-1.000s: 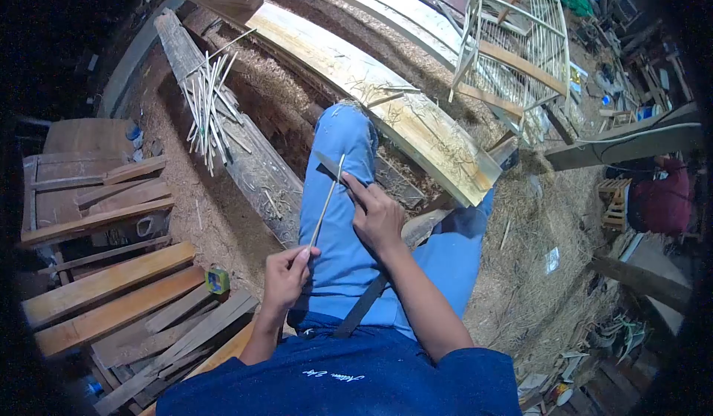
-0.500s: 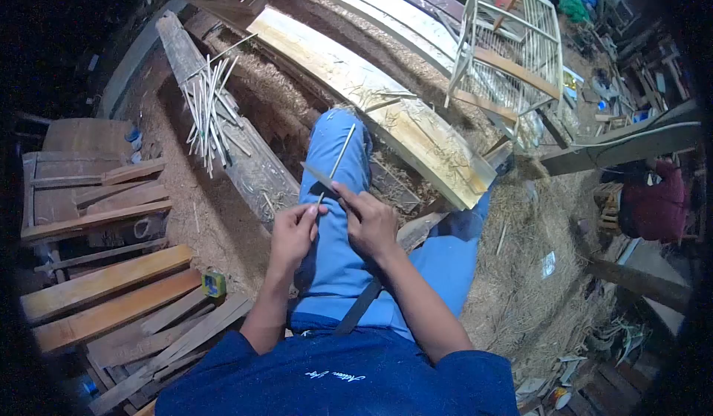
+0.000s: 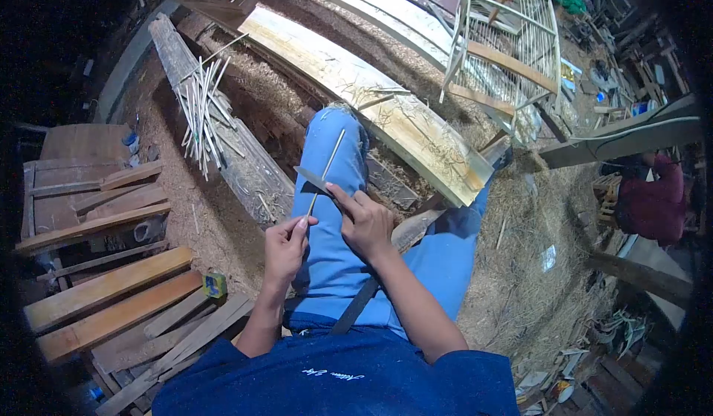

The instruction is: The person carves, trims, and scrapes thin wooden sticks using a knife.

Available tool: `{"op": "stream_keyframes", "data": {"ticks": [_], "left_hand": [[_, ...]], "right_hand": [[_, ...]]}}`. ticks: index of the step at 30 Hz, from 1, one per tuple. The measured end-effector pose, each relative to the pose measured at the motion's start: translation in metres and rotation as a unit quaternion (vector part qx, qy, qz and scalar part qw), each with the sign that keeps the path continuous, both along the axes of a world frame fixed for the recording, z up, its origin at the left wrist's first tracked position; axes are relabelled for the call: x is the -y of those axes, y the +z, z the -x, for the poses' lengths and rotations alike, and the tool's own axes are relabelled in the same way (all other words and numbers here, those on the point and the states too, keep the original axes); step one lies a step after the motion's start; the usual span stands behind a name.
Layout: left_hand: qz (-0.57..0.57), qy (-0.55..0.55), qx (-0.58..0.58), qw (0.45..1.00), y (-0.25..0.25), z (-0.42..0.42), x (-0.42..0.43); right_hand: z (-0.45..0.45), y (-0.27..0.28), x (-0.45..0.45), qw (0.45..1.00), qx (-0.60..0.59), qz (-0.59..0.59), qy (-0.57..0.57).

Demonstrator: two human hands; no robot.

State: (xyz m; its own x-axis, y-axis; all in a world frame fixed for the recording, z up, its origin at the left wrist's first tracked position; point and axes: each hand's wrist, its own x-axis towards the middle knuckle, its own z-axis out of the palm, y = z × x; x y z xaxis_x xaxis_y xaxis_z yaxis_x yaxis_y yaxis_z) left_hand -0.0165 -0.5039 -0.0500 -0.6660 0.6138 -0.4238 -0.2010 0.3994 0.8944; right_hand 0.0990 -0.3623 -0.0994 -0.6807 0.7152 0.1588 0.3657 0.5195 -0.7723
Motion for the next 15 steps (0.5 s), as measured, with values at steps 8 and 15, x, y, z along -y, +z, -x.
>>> {"op": "stream_keyframes", "data": {"ticks": [8,15], "left_hand": [[0.068,-0.032,0.025,0.997,0.027,-0.028,0.058],[0.023,0.020,0.056,0.998,0.025,-0.014,0.034]], "right_hand": [[0.007,-0.027,-0.026,0.994,0.001,0.034,-0.102],[-0.001,-0.028,-0.038,0.979,-0.103,0.159,-0.074]]}}
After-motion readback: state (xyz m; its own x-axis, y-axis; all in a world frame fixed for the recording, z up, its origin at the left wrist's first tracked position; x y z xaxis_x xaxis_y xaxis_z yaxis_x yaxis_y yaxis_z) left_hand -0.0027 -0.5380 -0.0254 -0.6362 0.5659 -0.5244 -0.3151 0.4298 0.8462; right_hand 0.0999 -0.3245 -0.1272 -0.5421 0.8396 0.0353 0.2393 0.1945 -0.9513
